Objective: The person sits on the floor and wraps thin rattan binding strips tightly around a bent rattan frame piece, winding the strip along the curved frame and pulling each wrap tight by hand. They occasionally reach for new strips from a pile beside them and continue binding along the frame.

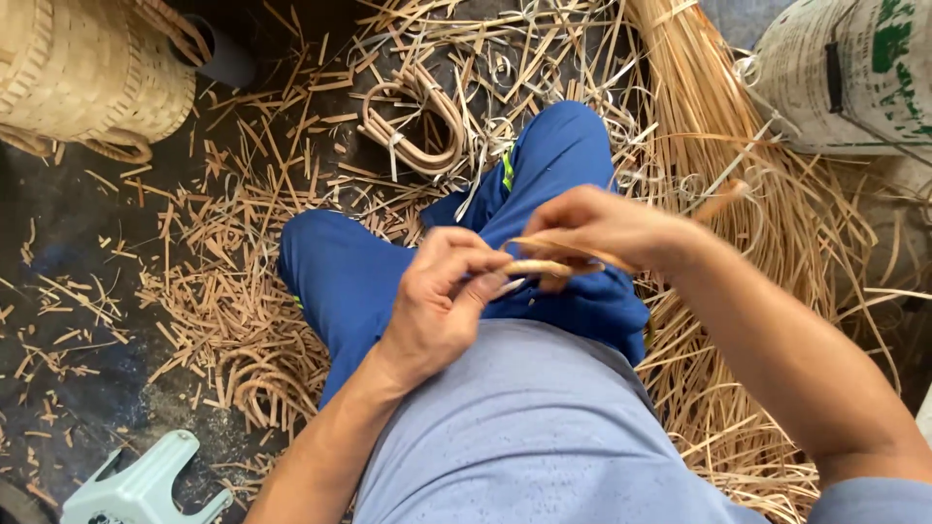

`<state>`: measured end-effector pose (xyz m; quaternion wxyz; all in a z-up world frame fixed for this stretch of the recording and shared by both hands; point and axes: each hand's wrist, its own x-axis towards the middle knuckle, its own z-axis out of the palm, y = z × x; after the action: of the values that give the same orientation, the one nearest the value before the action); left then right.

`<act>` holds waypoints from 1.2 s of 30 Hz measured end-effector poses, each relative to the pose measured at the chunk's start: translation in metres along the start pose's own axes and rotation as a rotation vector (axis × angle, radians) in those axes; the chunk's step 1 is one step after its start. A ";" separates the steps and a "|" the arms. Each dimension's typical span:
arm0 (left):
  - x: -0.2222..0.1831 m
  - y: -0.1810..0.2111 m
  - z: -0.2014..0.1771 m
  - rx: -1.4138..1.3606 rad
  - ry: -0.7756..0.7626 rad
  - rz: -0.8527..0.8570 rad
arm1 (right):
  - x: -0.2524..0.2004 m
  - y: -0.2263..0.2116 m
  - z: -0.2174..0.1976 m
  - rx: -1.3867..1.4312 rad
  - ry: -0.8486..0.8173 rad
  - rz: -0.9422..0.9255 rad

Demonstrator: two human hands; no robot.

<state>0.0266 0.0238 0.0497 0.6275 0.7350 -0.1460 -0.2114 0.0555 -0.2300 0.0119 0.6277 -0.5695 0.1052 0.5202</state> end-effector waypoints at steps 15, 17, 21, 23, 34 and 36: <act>0.010 -0.045 -0.013 -0.402 -0.070 -0.311 | -0.088 0.032 -0.038 -1.209 0.471 0.326; 0.008 -0.049 -0.018 -0.468 -0.051 -0.329 | -0.099 0.004 -0.009 -1.695 0.905 -0.011; 0.010 -0.054 -0.015 -0.571 -0.047 -0.346 | -0.089 0.009 0.029 -1.753 1.223 -0.645; 0.018 -0.052 -0.011 -0.678 -0.100 -0.377 | -0.071 0.015 0.056 -1.173 0.784 -0.908; 0.011 -0.055 0.001 -0.882 -0.012 -0.439 | -0.079 -0.016 0.086 -0.533 0.311 -0.209; 0.016 -0.054 0.006 -0.884 -0.036 -0.450 | -0.082 -0.018 0.076 -0.415 0.179 -0.014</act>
<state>0.0345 0.0207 -0.0066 0.8154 0.4080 0.1092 -0.3960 -0.0010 -0.2081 0.1073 0.4886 -0.7311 0.0471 0.4740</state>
